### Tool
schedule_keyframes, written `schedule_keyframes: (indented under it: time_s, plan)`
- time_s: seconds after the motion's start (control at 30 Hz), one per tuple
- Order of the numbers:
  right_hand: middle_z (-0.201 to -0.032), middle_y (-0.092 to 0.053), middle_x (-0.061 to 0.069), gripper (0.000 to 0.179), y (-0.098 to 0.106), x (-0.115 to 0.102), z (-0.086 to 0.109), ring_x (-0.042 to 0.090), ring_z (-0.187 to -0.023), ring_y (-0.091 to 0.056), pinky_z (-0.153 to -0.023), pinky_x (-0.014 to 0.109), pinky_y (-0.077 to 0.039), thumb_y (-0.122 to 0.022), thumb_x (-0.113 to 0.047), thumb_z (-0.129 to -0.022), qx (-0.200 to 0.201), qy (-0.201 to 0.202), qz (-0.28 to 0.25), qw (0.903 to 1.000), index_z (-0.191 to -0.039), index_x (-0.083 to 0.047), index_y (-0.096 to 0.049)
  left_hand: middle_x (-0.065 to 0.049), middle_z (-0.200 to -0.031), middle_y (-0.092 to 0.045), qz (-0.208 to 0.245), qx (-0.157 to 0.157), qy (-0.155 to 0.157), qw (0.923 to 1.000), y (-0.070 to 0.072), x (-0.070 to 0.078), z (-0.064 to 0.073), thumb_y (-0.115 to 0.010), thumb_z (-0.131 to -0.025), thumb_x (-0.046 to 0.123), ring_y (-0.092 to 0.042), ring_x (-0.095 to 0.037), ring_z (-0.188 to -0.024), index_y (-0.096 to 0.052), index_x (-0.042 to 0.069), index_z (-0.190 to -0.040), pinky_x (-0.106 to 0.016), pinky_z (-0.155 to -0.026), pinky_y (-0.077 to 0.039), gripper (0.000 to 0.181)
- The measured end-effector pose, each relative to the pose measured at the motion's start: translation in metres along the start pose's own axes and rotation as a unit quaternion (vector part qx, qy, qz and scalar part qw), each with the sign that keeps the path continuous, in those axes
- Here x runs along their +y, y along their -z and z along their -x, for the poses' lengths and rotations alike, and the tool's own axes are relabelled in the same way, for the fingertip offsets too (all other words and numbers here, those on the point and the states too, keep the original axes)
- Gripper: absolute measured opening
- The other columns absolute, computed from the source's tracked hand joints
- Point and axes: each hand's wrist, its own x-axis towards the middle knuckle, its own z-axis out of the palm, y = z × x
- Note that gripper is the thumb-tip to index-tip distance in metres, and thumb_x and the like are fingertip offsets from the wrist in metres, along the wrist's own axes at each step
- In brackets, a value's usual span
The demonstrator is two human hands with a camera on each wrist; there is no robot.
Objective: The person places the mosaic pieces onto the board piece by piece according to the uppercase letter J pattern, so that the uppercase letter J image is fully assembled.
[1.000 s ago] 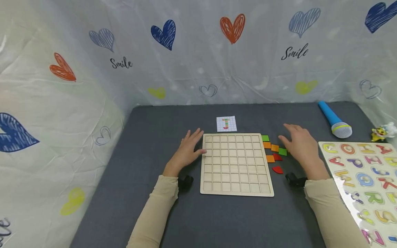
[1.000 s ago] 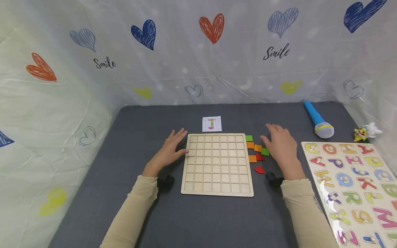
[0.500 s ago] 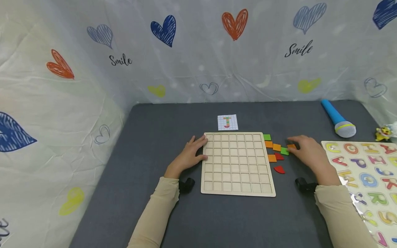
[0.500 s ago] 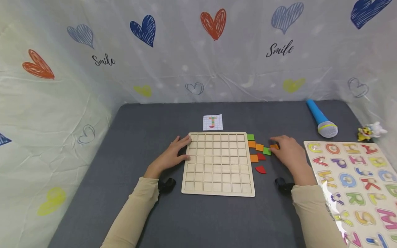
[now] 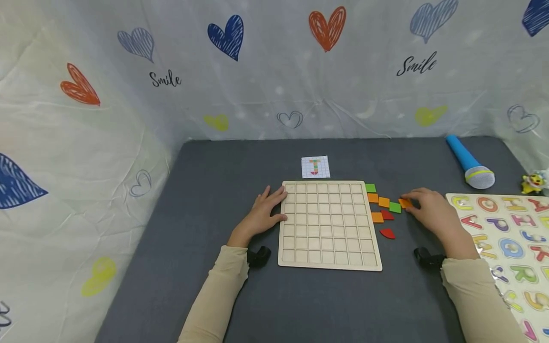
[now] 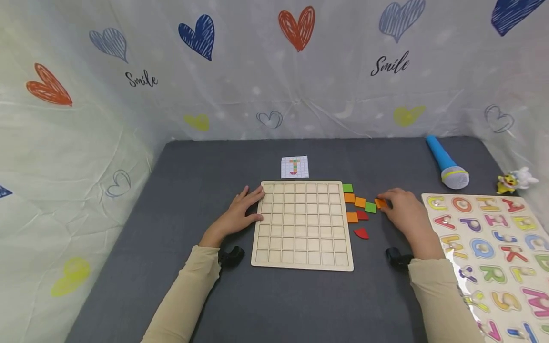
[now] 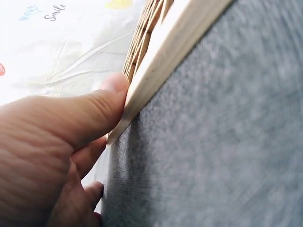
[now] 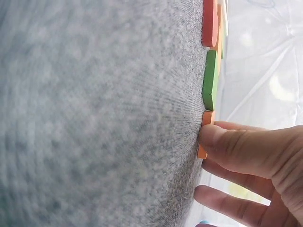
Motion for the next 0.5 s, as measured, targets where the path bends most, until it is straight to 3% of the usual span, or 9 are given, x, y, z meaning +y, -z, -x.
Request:
schedule_keyframes:
  time_s: [0.27, 0.5]
  plan:
    - [-0.116, -0.051, 0.029, 0.034, -0.0016, -0.0004, -0.0008, 0.047, -0.106, -0.044, -0.085, 0.062, -0.037, -0.067, -0.011, -0.083, 0.004, 0.003, 0.016, 0.9999, -0.113, 0.004, -0.062, -0.002, -0.153, -0.019, 0.015, 0.006, -0.001, 0.9999, -0.0025, -0.0031, 0.0023, -0.064, -0.085, 0.03, 0.0, -0.03, -0.141, -0.031, 0.011, -0.145, -0.053, -0.11, 0.001, 0.071]
    - [-0.111, -0.054, 0.029, 0.036, 0.0011, -0.0022, -0.003, 0.043, -0.097, -0.049, -0.081, 0.06, -0.041, -0.069, -0.014, -0.082, 0.015, -0.019, 0.024, 0.9994, -0.11, 0.007, -0.061, -0.002, -0.153, -0.018, 0.014, 0.012, -0.009, 0.9998, -0.0037, -0.0058, 0.0008, -0.063, -0.086, 0.03, 0.0, -0.03, -0.141, -0.031, 0.011, -0.145, -0.052, -0.11, 0.001, 0.07]
